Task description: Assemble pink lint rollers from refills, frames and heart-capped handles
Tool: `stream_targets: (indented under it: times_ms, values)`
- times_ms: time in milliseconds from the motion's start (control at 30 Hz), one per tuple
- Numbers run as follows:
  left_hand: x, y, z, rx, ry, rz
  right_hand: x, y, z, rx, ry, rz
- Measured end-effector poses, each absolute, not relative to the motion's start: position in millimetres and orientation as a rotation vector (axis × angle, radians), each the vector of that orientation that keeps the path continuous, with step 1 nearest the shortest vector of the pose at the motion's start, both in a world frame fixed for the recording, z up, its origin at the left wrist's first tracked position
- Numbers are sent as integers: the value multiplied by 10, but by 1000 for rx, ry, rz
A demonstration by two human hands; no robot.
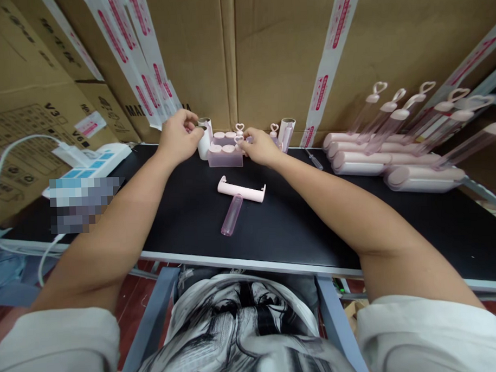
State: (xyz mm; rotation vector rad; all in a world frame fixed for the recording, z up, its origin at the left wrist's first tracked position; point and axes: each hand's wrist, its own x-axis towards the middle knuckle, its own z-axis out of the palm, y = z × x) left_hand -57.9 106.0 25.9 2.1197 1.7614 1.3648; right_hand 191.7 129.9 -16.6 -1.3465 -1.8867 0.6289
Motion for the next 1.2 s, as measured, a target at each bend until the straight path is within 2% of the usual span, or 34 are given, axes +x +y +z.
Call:
stream_targets:
  times_ms: [233, 533, 800, 933, 1033, 1200]
  values:
    - [-583, 973, 360, 2099, 1685, 1465, 1784, 1384, 12, -1292, -1887, 340]
    - [-593, 840, 444, 2223, 1482, 1377, 1564, 1314, 93, -1306, -2052, 291]
    - [-141, 446, 298, 2783, 882, 391, 1944, 978, 175, -1274, -2001, 304]
    - [110, 308, 150, 2767, 898, 121, 2229, 539, 169, -1266, -1962, 363]
    - [158, 288, 133, 2696, 1089, 214, 2423, 199, 87, -1248, -1902, 381]
    - [179, 308, 143, 2524, 1346, 886, 2540, -86, -75, -1221, -2027, 363]
